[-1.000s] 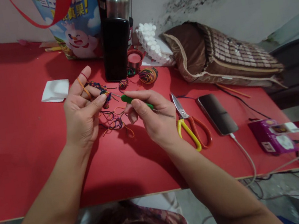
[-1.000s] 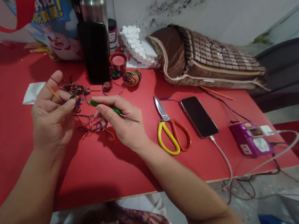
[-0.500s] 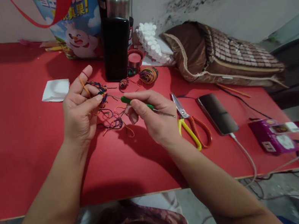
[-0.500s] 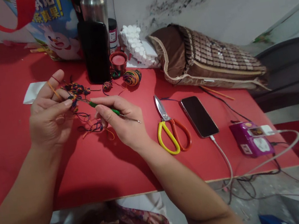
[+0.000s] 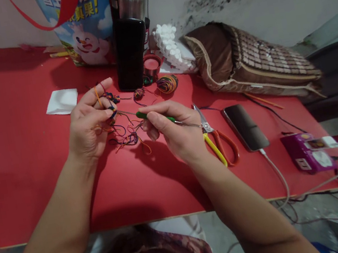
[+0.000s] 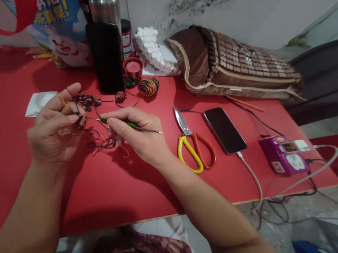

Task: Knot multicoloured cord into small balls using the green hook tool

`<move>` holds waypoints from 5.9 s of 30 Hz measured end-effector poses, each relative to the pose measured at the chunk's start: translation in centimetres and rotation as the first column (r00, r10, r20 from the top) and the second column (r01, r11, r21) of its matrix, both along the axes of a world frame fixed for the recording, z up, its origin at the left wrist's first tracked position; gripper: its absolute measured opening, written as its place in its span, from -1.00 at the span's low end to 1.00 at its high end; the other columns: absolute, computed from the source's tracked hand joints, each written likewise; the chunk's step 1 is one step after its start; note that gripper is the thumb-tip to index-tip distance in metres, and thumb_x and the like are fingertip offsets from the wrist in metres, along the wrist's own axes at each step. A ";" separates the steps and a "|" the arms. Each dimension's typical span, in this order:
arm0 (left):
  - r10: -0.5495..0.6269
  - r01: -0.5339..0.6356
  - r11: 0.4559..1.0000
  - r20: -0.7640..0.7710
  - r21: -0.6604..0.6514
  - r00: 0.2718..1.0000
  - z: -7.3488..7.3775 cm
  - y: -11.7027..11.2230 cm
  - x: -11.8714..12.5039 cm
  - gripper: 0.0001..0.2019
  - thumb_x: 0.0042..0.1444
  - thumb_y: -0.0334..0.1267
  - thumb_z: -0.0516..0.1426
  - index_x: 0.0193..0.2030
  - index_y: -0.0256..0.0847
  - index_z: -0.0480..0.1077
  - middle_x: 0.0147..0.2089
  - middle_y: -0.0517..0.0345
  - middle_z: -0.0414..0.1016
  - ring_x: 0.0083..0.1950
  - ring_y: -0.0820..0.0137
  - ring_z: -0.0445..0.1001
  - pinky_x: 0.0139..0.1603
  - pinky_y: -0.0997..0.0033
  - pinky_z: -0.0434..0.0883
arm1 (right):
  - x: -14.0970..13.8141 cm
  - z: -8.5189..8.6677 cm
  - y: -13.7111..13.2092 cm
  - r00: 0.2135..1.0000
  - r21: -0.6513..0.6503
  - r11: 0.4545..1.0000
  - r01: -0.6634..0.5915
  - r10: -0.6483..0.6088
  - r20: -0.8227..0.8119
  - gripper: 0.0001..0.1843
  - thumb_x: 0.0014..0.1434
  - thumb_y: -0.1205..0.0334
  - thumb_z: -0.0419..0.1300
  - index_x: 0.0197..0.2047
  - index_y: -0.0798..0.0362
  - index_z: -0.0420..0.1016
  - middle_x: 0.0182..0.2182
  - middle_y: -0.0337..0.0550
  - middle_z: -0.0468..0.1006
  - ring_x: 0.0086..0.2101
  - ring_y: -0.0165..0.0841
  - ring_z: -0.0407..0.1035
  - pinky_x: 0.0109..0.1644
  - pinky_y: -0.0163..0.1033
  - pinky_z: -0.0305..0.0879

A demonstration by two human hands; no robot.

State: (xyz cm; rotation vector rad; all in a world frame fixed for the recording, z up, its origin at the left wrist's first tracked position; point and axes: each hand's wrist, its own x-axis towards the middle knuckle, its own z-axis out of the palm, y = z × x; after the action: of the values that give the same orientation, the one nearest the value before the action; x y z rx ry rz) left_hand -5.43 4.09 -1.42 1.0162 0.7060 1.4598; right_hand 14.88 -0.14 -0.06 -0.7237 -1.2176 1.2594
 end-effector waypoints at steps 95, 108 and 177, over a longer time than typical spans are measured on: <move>-0.324 0.318 0.940 -0.030 -0.121 0.946 2.3 -0.8 -0.4 -0.63 -0.16 -0.31 0.26 -0.17 -0.26 0.74 -0.55 0.12 0.33 -0.57 0.47 0.08 -0.59 0.37 0.16 | 2.4 1.9 0.1 0.973 0.136 0.988 -0.073 0.041 0.227 -0.85 0.35 0.05 0.46 -0.10 -0.14 0.85 -0.39 -0.23 0.66 -0.48 -0.45 0.41 -0.26 -0.20 0.55; -0.124 0.123 0.991 -0.016 -0.049 0.992 1.9 -2.4 2.1 -0.57 -0.03 -0.37 0.49 0.03 -0.05 0.72 -0.34 0.22 0.51 -0.35 0.42 0.54 -0.34 0.41 0.49 | 0.7 -0.1 1.0 0.986 -0.126 0.983 -0.133 0.118 -0.118 -0.66 0.25 -0.17 0.50 -0.14 -0.08 0.75 -0.55 -0.36 0.45 -0.58 -0.50 0.20 -0.50 -0.31 0.27; -0.171 0.203 0.957 0.163 -0.206 0.972 2.6 -1.7 0.8 -0.55 -0.11 -0.33 0.36 0.01 -0.13 0.72 -0.51 0.19 0.29 -0.53 0.46 0.07 -0.56 0.36 -0.08 | 0.1 -0.3 -0.5 0.956 0.226 0.965 0.133 -0.185 0.226 -0.67 0.45 -0.15 0.31 0.01 -0.10 0.72 -0.35 -0.23 0.67 -0.41 -0.38 0.51 -0.20 -0.13 0.63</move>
State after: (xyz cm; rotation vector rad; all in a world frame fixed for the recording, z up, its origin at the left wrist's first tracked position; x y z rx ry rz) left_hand -4.67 2.42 1.15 0.7752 0.6338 1.2451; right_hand 14.95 -0.62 -0.33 -0.8222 -1.4377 0.9104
